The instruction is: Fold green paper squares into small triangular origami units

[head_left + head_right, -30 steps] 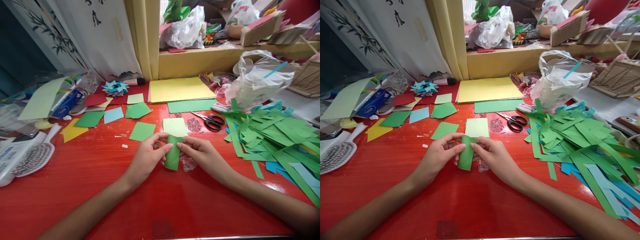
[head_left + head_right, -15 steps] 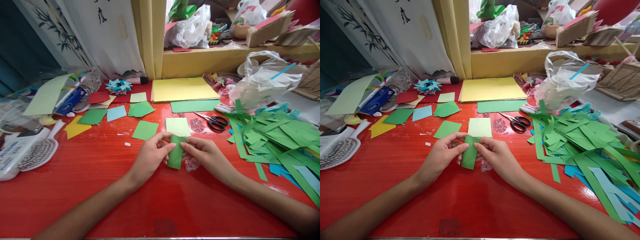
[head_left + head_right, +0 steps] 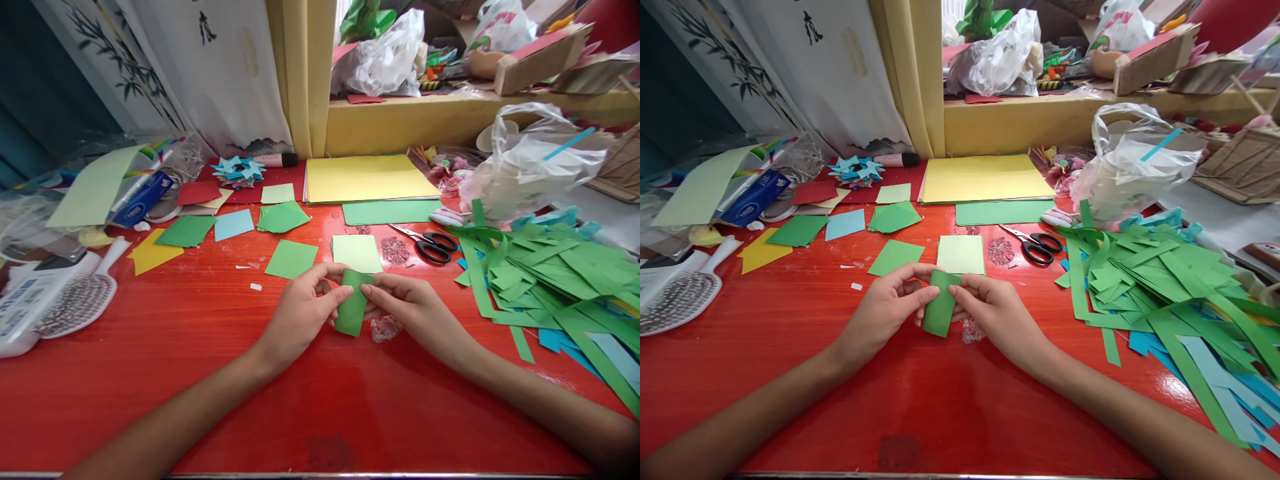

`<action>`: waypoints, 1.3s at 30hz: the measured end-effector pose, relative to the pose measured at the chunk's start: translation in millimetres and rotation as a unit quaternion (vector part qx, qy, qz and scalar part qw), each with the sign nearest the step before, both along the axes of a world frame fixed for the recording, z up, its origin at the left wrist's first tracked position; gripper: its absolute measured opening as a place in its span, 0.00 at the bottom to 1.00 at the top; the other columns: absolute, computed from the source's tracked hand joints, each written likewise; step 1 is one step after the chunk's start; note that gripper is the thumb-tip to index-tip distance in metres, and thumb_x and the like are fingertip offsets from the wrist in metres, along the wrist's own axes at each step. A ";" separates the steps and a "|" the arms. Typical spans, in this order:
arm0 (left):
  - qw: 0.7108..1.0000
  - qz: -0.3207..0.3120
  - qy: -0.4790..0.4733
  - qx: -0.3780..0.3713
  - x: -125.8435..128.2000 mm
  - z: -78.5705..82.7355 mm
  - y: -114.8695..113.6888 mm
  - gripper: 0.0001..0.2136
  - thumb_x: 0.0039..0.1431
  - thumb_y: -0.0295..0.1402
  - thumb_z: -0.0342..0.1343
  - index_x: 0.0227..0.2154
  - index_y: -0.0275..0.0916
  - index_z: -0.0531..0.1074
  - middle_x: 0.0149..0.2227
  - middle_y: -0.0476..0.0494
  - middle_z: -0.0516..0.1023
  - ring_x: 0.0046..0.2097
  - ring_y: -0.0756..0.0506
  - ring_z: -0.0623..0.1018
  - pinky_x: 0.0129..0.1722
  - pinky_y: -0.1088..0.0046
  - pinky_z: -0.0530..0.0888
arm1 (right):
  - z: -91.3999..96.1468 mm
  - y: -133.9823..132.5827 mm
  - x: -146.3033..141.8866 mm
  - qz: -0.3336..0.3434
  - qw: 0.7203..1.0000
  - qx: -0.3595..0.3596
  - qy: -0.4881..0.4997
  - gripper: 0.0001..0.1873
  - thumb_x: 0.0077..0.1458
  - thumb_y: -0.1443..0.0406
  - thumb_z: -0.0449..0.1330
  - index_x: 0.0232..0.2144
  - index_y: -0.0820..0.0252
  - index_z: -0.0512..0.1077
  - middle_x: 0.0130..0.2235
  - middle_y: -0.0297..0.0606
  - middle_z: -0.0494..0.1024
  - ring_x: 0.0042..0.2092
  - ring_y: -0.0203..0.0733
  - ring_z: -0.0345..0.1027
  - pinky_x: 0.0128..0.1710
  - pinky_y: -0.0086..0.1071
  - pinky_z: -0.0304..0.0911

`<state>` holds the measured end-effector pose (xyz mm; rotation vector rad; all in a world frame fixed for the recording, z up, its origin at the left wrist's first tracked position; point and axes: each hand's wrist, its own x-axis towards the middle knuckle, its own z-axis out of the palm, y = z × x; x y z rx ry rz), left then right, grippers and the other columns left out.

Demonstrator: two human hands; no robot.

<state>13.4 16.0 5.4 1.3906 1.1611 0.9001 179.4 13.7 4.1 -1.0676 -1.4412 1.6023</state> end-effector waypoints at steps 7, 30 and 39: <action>1.000 0.003 0.001 0.007 -0.6 0.4 1.2 0.05 0.53 0.34 0.55 0.32 0.40 0.68 0.21 0.55 0.65 0.23 0.54 0.66 0.23 0.79 0.65 | 0.3 -1.0 0.7 0.003 1.000 0.021 -0.020 0.08 0.56 0.62 0.54 0.29 0.58 0.71 0.32 0.35 0.75 0.35 0.39 0.71 0.39 0.31 0.68; 0.995 -0.086 0.053 -0.013 1.5 3.3 -6.3 0.14 0.53 0.41 0.53 0.21 0.37 0.61 0.21 0.55 0.61 0.25 0.53 0.60 0.23 0.77 0.57 | 9.1 0.1 5.4 0.019 0.986 0.113 -0.124 0.12 0.56 0.57 0.54 0.27 0.59 0.67 0.26 0.31 0.67 0.26 0.32 0.59 0.24 0.26 0.55; 0.995 -0.064 0.065 -0.045 2.6 2.2 1.9 0.13 0.51 0.39 0.54 0.20 0.37 0.61 0.22 0.55 0.61 0.25 0.54 0.62 0.24 0.77 0.58 | -5.6 14.8 10.8 -0.048 0.964 0.178 -0.191 0.13 0.57 0.58 0.53 0.26 0.60 0.66 0.23 0.32 0.64 0.25 0.34 0.55 0.23 0.28 0.50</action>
